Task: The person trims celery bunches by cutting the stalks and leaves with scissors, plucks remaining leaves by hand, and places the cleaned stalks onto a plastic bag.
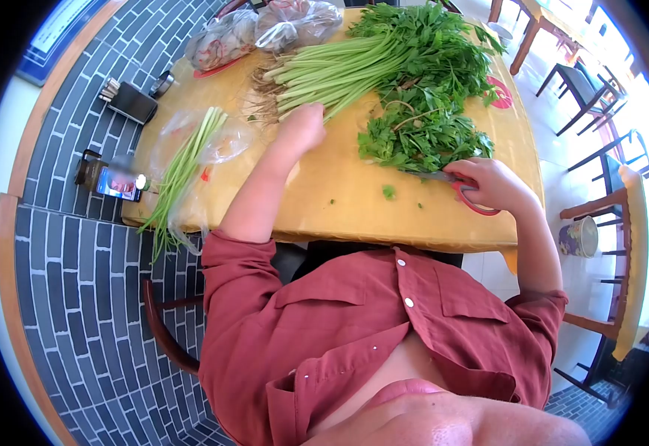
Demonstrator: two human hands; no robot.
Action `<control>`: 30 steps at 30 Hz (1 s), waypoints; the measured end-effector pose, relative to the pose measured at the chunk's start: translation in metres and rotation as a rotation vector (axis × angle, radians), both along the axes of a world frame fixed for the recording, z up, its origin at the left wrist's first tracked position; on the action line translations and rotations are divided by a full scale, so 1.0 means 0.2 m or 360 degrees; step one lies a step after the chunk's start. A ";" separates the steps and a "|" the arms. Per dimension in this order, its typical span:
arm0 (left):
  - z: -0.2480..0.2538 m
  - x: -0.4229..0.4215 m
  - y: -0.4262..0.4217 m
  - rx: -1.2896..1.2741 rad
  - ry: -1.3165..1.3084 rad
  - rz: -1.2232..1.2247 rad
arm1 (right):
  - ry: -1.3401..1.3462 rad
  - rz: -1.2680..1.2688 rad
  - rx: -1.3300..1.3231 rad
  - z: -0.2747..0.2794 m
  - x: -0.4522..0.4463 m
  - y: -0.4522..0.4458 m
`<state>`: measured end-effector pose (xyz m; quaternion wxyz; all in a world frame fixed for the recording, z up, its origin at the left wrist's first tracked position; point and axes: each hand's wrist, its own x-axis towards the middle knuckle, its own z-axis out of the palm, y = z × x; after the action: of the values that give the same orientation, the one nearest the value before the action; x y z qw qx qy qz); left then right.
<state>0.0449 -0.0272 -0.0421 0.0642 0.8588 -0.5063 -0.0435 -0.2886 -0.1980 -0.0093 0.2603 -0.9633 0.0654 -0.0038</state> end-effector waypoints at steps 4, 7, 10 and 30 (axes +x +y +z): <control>0.05 0.02 -0.01 -0.0014 -0.0126 -0.0104 | -0.0025 -0.0012 -0.0015 -0.02 0.00 -0.01; 0.11 0.03 -0.03 -0.0199 -0.0245 -0.0154 | -0.0021 -0.0025 -0.0012 -0.04 0.00 -0.01; 0.15 0.09 -0.11 -0.0018 -0.0205 -0.0245 | -0.0047 -0.0013 -0.0006 -0.04 0.00 -0.02; 1.80 0.16 -0.03 -0.0062 -0.0633 0.0167 | -0.0097 -0.0054 -0.0079 -0.06 -0.04 -0.02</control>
<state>0.0765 -0.0336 0.3188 -0.0181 0.8743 -0.4643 0.1402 -0.2966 -0.2027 -0.0206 0.2380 -0.9677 0.0736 -0.0393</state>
